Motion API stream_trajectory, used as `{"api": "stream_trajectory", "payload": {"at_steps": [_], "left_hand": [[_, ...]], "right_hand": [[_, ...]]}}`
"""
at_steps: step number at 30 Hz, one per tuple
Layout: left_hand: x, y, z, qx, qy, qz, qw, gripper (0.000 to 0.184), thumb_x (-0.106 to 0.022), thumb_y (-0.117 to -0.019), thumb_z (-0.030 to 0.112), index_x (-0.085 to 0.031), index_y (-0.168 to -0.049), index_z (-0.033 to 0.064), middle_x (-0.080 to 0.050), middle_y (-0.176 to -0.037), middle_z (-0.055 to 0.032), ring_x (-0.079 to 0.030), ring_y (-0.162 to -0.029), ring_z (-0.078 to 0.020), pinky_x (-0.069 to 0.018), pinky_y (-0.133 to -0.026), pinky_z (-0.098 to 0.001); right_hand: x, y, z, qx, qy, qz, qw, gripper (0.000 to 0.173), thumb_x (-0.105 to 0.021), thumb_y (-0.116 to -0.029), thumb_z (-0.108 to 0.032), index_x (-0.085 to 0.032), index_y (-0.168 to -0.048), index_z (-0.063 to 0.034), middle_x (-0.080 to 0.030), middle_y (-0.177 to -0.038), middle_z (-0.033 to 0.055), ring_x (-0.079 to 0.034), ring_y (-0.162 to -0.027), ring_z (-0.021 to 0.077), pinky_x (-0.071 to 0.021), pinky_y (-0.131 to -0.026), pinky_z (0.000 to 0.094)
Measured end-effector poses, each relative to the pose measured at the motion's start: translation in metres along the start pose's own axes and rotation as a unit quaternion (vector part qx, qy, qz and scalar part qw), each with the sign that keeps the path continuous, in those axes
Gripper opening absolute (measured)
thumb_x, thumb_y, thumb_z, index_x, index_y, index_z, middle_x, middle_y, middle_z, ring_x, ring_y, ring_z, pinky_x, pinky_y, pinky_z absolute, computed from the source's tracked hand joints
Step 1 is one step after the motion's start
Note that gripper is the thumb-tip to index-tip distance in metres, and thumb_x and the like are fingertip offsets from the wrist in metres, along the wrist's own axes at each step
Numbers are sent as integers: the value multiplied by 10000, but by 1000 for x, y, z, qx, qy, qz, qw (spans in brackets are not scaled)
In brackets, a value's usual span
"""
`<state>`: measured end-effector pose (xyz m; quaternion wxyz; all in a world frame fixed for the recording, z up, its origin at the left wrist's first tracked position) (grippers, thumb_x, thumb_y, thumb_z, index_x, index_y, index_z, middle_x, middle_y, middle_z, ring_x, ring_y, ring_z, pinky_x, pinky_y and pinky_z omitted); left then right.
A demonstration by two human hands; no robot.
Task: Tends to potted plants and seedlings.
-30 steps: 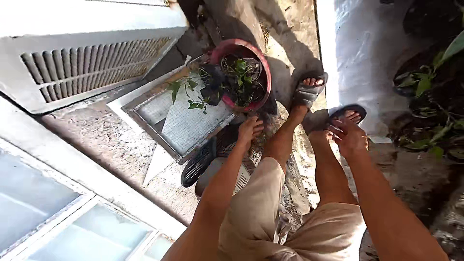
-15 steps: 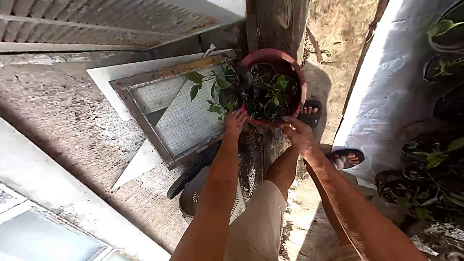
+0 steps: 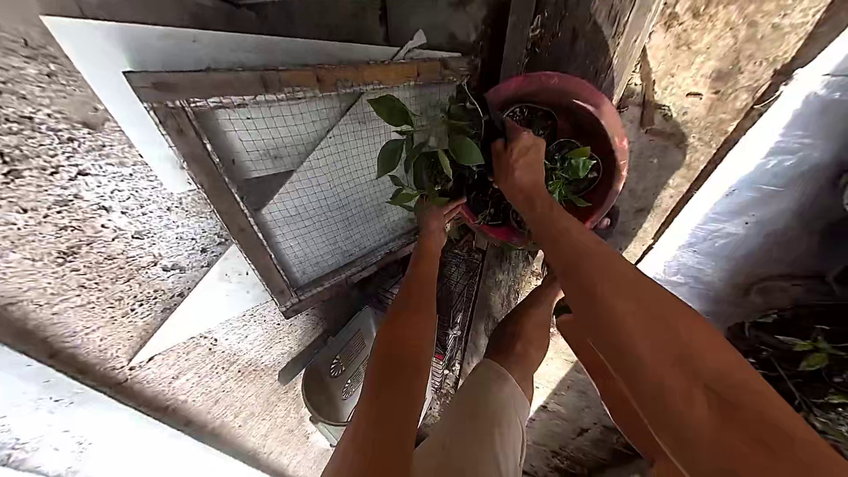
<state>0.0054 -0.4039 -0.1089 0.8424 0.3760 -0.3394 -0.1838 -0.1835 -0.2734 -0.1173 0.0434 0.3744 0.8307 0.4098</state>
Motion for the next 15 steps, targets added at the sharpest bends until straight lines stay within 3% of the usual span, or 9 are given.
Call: {"api": "stream_trajectory", "payload": {"at_steps": [3,5,8,10,12,13,15], "left_hand": [[23,3,-3,-21,11,24,999,449,-320,-1149,269,-349,-1497,-13,-636,-1288,-262,-738,-1018,-346,-643,-866,-460],[50,7,-9,-30,-2,38,999,480,-309,-1149,298,-350,-1513,-11,-647,-1309,-248,-730,-1060,-335,-626,-913,-461],[83,39,9,-89,-56,67,992,404,-358,-1139,209,-431,-1443,-47,-671,-1228,-247,-749,-970,-340,-651,-833,-482],[102,50,5,-148,-106,-20,983,447,-346,-1143,249,-411,-1459,-61,-660,-1247,-233,-740,-997,-319,-644,-861,-470],[98,67,-3,-257,-136,-175,941,523,-313,-1141,289,-346,-1471,-115,-640,-1306,-261,-734,-1057,-309,-643,-877,-436],[83,94,7,-214,-176,-120,954,479,-316,-1143,302,-391,-1469,-40,-659,-1299,-189,-732,-1062,-275,-635,-908,-436],[48,138,17,-158,-210,-44,964,474,-373,-1132,310,-387,-1510,25,-615,-1354,-165,-700,-1110,-275,-604,-961,-472]], "right_hand": [[13,17,-3,35,-17,8,999,403,-481,-1037,-135,-586,-1412,-32,-717,-1103,210,-731,-932,333,-591,-834,523],[24,37,-6,74,-42,22,996,413,-471,-1031,-126,-589,-1416,-35,-731,-1011,167,-736,-808,274,-617,-744,470],[47,78,-9,114,-66,54,990,449,-478,-1020,-99,-563,-1453,-20,-735,-945,157,-712,-760,265,-590,-721,455],[67,111,5,110,-72,101,986,464,-505,-996,-75,-568,-1450,1,-735,-875,147,-696,-711,260,-584,-703,439],[90,150,39,89,-72,130,985,466,-517,-994,-69,-563,-1452,3,-716,-803,129,-670,-642,246,-582,-656,438],[100,171,57,83,-82,148,982,463,-518,-993,-61,-567,-1448,5,-704,-774,123,-653,-610,237,-576,-626,436],[118,211,103,77,-106,192,973,458,-514,-991,-47,-572,-1442,11,-692,-742,114,-629,-567,213,-567,-574,419]]}}
Point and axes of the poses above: each hand's wrist, its own y-axis away from the middle knuckle, its own x-axis out of the back of the hand, z = x × y, the point moved 8 cm from there along -y, towards the middle knuckle
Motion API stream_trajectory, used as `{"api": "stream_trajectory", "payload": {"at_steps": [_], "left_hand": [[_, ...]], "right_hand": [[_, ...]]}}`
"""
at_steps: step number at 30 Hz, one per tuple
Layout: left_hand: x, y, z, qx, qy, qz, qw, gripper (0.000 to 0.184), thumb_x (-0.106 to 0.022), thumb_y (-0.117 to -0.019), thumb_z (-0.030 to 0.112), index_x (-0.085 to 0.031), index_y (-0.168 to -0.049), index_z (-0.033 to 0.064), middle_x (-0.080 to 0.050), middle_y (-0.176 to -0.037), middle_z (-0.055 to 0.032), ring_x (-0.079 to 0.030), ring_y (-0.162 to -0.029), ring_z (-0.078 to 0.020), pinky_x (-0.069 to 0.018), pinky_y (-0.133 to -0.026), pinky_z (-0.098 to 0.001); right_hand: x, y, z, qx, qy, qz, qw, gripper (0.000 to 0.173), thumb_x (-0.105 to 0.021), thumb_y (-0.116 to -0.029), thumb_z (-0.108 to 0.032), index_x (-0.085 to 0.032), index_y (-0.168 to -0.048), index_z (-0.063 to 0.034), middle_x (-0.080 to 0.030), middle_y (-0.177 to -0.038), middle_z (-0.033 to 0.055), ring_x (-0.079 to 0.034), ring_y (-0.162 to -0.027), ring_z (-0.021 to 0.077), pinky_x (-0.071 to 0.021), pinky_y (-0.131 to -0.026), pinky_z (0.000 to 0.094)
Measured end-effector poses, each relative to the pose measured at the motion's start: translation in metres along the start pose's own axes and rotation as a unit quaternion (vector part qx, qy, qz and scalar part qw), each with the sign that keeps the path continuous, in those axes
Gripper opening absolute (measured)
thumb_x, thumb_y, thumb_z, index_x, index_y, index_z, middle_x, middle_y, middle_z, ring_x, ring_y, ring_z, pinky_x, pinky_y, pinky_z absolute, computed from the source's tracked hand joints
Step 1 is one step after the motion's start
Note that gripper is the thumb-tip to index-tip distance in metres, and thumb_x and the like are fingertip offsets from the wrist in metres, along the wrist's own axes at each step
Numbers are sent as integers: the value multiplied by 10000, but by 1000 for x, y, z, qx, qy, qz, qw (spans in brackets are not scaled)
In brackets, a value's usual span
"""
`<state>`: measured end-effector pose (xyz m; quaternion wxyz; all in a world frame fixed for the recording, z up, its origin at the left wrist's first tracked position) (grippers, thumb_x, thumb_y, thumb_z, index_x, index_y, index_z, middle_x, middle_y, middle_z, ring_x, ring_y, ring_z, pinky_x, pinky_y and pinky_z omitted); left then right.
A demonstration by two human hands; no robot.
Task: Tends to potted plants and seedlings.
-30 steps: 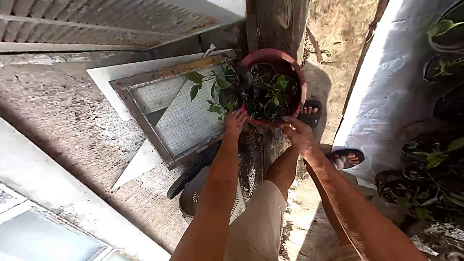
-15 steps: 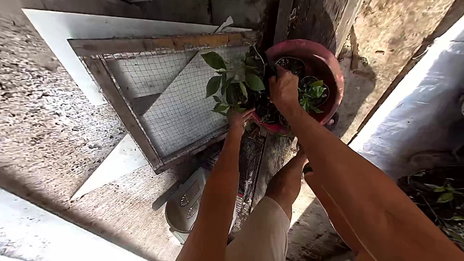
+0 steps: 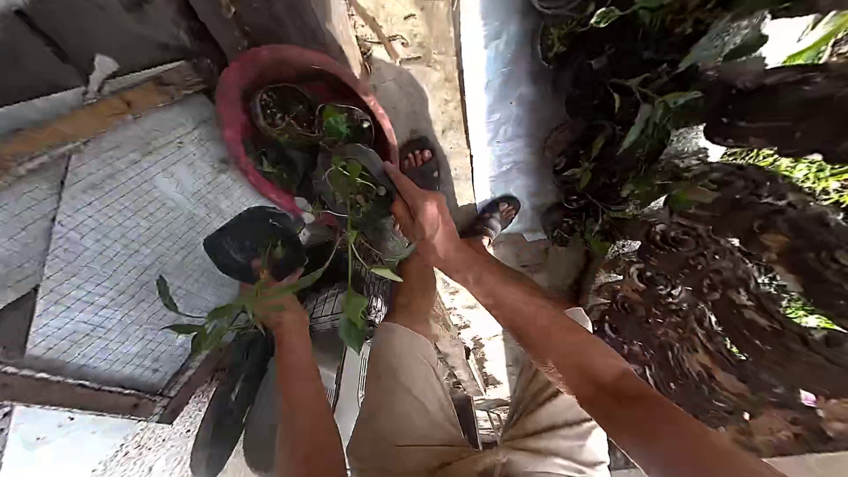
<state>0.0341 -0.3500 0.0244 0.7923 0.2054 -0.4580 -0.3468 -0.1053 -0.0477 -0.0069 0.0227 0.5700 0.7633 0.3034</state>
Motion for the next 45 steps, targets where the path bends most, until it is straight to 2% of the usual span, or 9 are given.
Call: {"api": "stream_trajectory", "payload": {"at_steps": [6,8,12,16,22,25,34,41,45], "left_hand": [[-138,45,62,-112,-153,-96,977,420,-461,-1106,324,-546,-1335,-17,-663,-1169,-111,-695,-1019,-136,-616,-897,-404],[-199,52,69,-173,-210,-164,948,458,-479,-1098,326,-553,-1367,-37,-647,-1254,-152,-645,-1122,-121,-541,-1005,-343],[-331,66,71,-239,-365,-275,857,449,-449,-1103,282,-578,-1376,-49,-641,-1301,-270,-613,-1248,-311,-444,-1109,-457],[-438,64,41,-295,-435,-345,778,461,-452,-1092,301,-593,-1331,-68,-657,-1247,-295,-635,-1215,-390,-468,-1077,-539],[-552,73,3,-349,-450,-375,731,408,-404,-1099,228,-609,-1378,12,-689,-1248,-233,-665,-1192,-348,-492,-1063,-508],[-577,69,-20,-311,-468,-409,719,436,-412,-1089,256,-570,-1427,33,-658,-1332,-214,-628,-1260,-331,-462,-1103,-512],[-523,83,-61,-126,-293,-405,857,474,-478,-1101,246,-424,-1536,66,-659,-1295,-178,-738,-969,-250,-636,-791,-414],[-514,160,-116,-310,-398,-546,669,330,-621,-1000,160,-677,-1320,101,-680,-1122,-143,-696,-902,-217,-598,-830,-389],[-529,206,-134,-356,-354,-569,652,337,-662,-963,137,-696,-1298,120,-679,-1065,-112,-677,-894,-193,-591,-836,-377]], "right_hand": [[100,111,156,-224,11,106,969,443,-439,-1065,-154,-544,-1493,-114,-729,-922,164,-706,-738,260,-606,-702,484],[125,134,208,-286,-9,151,946,431,-427,-1053,-113,-559,-1454,-26,-725,-1013,223,-724,-784,288,-613,-738,494],[145,168,320,-395,-71,207,892,417,-384,-1095,-146,-516,-1473,-29,-708,-1113,202,-738,-829,268,-631,-760,473],[153,184,395,-445,-62,251,857,404,-535,-1058,-179,-581,-1424,-15,-624,-1375,226,-588,-1297,338,-443,-1126,516],[122,183,473,-434,-391,381,717,363,-443,-1101,-150,-507,-1445,-56,-668,-1165,179,-712,-839,253,-625,-698,435],[114,183,486,-465,-402,391,686,340,-438,-1111,-191,-531,-1410,-59,-680,-1100,190,-717,-794,269,-634,-674,434],[154,193,443,-408,-96,390,820,462,-678,-943,-108,-626,-1400,-67,-566,-1447,203,-602,-1263,282,-515,-1038,396],[164,177,452,-406,-45,387,827,327,-693,-969,-254,-739,-1275,-147,-562,-1455,198,-558,-1315,324,-480,-1062,445],[162,171,461,-414,27,336,845,328,-623,-1014,-284,-730,-1293,-150,-583,-1433,200,-587,-1274,360,-494,-1041,497]]}}
Point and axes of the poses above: each hand's wrist, its own y-axis away from the middle knuckle, its own x-axis out of the back of the hand, z = x × y, the point moved 8 cm from there along -y, towards the middle knuckle
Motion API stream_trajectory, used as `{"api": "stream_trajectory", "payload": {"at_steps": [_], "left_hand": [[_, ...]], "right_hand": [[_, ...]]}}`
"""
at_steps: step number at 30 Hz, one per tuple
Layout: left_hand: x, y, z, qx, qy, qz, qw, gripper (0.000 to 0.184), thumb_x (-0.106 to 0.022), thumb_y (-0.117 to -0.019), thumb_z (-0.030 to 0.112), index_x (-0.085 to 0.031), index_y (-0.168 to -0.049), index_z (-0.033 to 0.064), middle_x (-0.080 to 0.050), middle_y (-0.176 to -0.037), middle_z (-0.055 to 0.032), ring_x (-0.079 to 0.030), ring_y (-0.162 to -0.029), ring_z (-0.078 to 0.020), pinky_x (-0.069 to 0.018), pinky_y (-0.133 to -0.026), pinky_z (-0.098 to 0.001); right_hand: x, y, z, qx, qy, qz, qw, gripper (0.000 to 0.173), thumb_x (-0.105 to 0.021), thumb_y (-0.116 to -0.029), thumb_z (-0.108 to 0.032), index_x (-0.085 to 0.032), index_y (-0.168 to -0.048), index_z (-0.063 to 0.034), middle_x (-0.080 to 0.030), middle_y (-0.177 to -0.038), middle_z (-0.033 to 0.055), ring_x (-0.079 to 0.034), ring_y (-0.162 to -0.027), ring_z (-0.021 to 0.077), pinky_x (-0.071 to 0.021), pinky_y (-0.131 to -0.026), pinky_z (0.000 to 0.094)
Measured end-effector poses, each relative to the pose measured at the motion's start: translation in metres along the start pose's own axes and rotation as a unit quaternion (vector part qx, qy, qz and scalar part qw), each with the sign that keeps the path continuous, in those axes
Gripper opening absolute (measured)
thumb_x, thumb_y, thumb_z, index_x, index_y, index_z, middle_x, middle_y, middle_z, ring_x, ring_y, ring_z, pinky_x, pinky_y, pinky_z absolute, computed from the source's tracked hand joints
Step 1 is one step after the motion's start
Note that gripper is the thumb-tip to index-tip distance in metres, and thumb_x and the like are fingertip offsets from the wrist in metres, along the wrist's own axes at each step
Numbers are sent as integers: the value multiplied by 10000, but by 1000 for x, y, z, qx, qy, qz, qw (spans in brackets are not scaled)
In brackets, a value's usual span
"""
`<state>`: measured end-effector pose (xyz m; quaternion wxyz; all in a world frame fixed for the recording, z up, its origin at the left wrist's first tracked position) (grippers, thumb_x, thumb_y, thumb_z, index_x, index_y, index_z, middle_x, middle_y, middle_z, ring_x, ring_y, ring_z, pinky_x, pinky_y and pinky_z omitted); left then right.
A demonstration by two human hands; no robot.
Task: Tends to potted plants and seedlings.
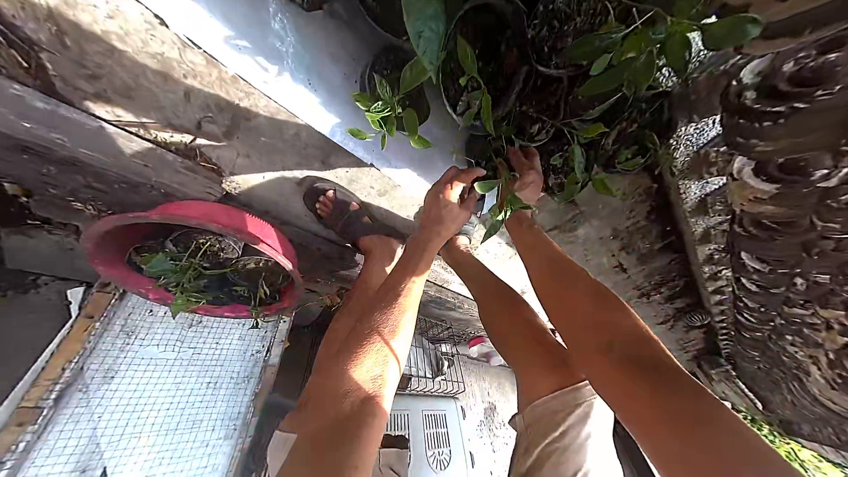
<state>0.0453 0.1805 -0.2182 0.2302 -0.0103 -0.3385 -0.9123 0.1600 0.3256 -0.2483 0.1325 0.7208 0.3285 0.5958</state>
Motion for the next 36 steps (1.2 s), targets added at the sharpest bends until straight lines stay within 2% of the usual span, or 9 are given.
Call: {"api": "stream_trajectory", "payload": {"at_steps": [2,6,10,16,24,26,29,33,36], "left_hand": [[-2,-5,-5,67,-23,41,997,277,-651,-935,120,-659,-1206,65,-667,-928,-112,-656,-823,-237,-568,-780,-434],[-8,-11,-34,259,29,16,965,337,-611,-1020,232,-640,-1305,54,-726,-1131,-124,-707,-1048,-245,-567,-951,-467],[-28,-25,-45,285,167,13,944,443,-650,-1016,251,-592,-1403,44,-685,-1273,-158,-697,-1108,-246,-575,-963,-469],[-32,-32,-51,305,185,117,927,297,-772,-927,215,-728,-1197,102,-687,-1222,-144,-710,-988,-242,-597,-885,-463],[-29,-24,-37,244,213,184,928,173,-695,-982,140,-733,-1123,47,-690,-1127,-122,-696,-805,-164,-616,-733,-346],[-26,-17,-29,215,219,196,931,168,-651,-1008,137,-721,-1122,34,-731,-1024,-111,-707,-767,-148,-619,-711,-349],[-11,-8,-7,143,141,209,957,164,-609,-1024,144,-705,-1121,53,-747,-1016,-72,-726,-893,-124,-611,-853,-344],[10,1,41,1,75,226,971,187,-628,-1014,85,-735,-1152,18,-721,-1029,-102,-711,-893,-132,-611,-836,-294],[16,-2,63,-36,87,208,974,178,-624,-1021,83,-732,-1149,20,-731,-1021,-86,-717,-868,-116,-625,-805,-290]], "right_hand": [[0,-2,-1,4,27,-6,1000,321,-602,-1022,-288,-736,-1285,-164,-610,-1407,185,-607,-1246,365,-510,-1005,514],[1,-6,-4,-14,52,-26,998,286,-590,-1028,-299,-758,-1243,-213,-670,-1327,125,-660,-1158,329,-537,-923,538],[1,-6,-3,39,4,8,999,223,-615,-991,-194,-787,-1115,-128,-719,-1198,138,-688,-1072,323,-549,-861,529],[11,10,16,30,-149,37,988,160,-690,-969,-149,-785,-1064,-64,-689,-1244,153,-655,-1161,254,-537,-992,397],[62,17,-11,92,-165,49,981,182,-597,-1022,-116,-702,-1130,-15,-726,-968,119,-710,-794,165,-605,-720,339],[76,12,-33,139,-154,40,977,201,-582,-1018,-73,-691,-1160,17,-731,-965,128,-713,-801,178,-610,-743,355],[81,-3,-60,168,-135,20,976,223,-562,-1049,-125,-696,-1184,-7,-719,-996,105,-703,-819,150,-610,-784,335],[76,-31,-86,132,-118,-1,984,229,-566,-1036,-163,-711,-1171,-50,-714,-938,90,-678,-766,150,-580,-739,336],[74,-43,-96,95,-124,-3,988,221,-573,-1027,-187,-723,-1150,-82,-703,-847,56,-656,-719,140,-555,-704,346]]}}
Point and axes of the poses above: each hand's wrist, its own y-axis away from the middle knuckle, its own x-axis out of the back of the hand, z = x × y, the point moved 8 cm from there along -y, towards the middle knuckle
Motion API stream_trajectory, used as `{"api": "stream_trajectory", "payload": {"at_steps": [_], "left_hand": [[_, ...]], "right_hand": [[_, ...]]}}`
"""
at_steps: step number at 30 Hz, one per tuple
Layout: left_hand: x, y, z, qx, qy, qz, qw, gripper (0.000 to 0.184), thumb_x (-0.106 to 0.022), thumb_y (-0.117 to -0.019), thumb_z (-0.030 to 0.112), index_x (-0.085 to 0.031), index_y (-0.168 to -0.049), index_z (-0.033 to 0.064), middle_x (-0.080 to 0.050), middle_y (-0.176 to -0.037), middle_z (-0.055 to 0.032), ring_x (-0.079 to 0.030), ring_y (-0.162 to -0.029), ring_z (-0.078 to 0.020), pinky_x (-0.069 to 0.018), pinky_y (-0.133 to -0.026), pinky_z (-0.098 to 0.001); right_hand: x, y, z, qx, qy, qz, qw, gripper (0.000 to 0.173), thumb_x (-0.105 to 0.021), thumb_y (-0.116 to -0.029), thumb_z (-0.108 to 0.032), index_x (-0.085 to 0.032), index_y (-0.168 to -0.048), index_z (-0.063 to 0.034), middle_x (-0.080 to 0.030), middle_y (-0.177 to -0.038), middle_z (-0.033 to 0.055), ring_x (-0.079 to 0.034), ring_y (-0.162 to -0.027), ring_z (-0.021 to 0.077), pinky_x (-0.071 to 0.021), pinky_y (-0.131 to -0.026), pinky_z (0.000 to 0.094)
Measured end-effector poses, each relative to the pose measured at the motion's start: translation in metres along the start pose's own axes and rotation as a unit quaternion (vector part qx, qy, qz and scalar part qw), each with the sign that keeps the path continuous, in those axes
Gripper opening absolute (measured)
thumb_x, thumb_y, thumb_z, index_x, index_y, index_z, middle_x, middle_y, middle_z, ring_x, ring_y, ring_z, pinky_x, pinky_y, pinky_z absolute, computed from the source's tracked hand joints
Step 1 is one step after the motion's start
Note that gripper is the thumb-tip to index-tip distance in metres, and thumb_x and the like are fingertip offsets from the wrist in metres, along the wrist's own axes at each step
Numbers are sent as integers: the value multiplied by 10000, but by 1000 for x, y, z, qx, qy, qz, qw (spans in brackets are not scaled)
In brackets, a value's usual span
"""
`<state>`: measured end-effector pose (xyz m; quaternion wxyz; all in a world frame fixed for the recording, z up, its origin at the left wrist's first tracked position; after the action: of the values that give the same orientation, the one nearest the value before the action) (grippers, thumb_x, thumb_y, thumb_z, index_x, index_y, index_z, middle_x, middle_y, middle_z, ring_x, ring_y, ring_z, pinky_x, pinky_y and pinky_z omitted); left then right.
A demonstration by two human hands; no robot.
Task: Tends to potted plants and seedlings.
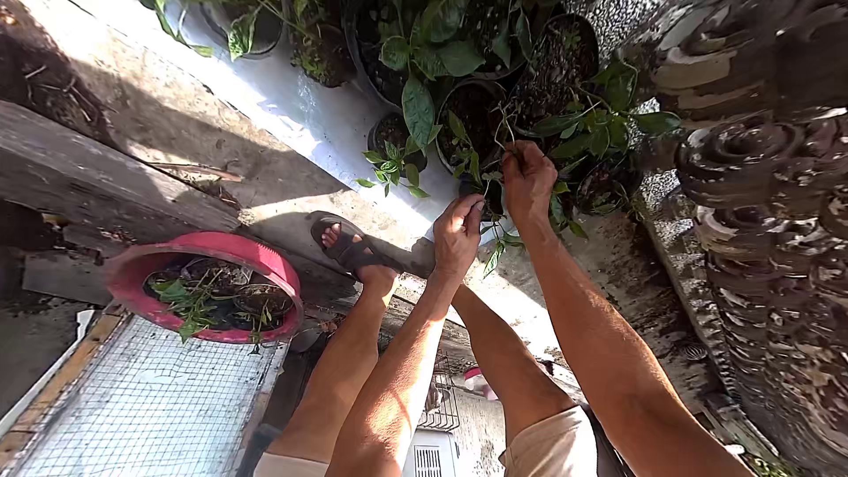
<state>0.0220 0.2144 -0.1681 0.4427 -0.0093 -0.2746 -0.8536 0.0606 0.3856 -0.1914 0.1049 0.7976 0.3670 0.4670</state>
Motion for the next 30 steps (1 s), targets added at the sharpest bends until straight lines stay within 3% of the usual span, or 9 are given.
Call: {"api": "stream_trajectory", "payload": {"at_steps": [6,9,11,15,17,20,25,28,30], "left_hand": [[0,-35,49,24,-26,48,998,212,-634,-1017,129,-754,-1156,22,-780,-980,-90,-754,-837,-139,-640,-797,-333],[-26,-63,69,81,-182,-88,976,394,-507,-1054,152,-611,-1420,49,-692,-1330,-116,-686,-1190,-245,-546,-1030,-446],[-43,-63,77,90,-259,-202,940,483,-459,-1042,148,-503,-1519,84,-485,-1582,-52,-590,-1330,-234,-539,-1032,-454],[-17,-24,88,-23,-214,-184,959,389,-514,-1035,160,-637,-1398,88,-547,-1530,-40,-615,-1298,-188,-548,-1026,-388],[11,2,70,-29,-169,-132,976,335,-549,-1026,146,-691,-1324,89,-677,-1362,-48,-667,-1213,-165,-559,-1020,-377],[52,27,6,87,-150,-80,982,284,-555,-1041,180,-736,-1241,91,-762,-1134,-81,-735,-1022,-177,-587,-946,-411],[86,15,-109,285,-12,-31,958,445,-548,-1067,255,-522,-1462,51,-704,-1232,-145,-741,-970,-224,-632,-848,-417],[98,-25,-124,287,63,15,956,669,-602,-1048,234,-272,-1610,82,-644,-1342,-175,-727,-1027,-242,-629,-859,-401],[103,-53,-119,292,99,52,950,650,-588,-1051,185,-268,-1611,102,-649,-1271,-173,-728,-948,-234,-636,-772,-383]], "right_hand": [[8,0,-14,-28,-75,-14,997,246,-563,-1037,-197,-717,-1180,-70,-721,-911,38,-671,-763,114,-571,-733,333],[13,-11,-13,-22,-8,-42,999,333,-518,-1067,-224,-684,-1293,-45,-730,-1194,128,-693,-1109,223,-535,-1004,440],[24,-9,-13,-38,20,-31,999,336,-519,-1063,-220,-674,-1298,-37,-709,-1228,166,-669,-1161,271,-502,-1035,479],[42,38,-24,-45,-38,-69,996,373,-466,-1077,-188,-606,-1392,-45,-657,-1342,113,-649,-1185,153,-522,-1039,359],[50,68,-23,-32,-56,-71,995,352,-478,-1084,-189,-618,-1375,-49,-659,-1338,112,-663,-1190,148,-549,-1046,351],[64,107,3,-56,-84,-23,995,318,-472,-1084,-164,-646,-1314,-30,-691,-1268,109,-688,-1131,159,-577,-996,359],[42,151,99,-259,-192,24,946,285,-476,-1089,-164,-639,-1253,2,-721,-1051,96,-713,-879,160,-609,-779,343],[-4,160,138,-368,-240,-11,898,321,-475,-1090,-165,-584,-1346,-4,-693,-1138,141,-704,-915,198,-602,-794,374],[-33,155,150,-385,-280,-29,879,353,-476,-1088,-177,-558,-1405,-45,-668,-1228,137,-692,-975,211,-598,-818,400]]}}
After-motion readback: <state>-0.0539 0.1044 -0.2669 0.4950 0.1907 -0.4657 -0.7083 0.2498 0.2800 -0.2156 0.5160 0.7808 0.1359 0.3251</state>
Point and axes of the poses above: each hand's wrist, its own y-axis away from the middle knuckle, its own x-axis out of the back of the hand, z = x × y, the point moved 8 cm from there along -y, towards the middle knuckle
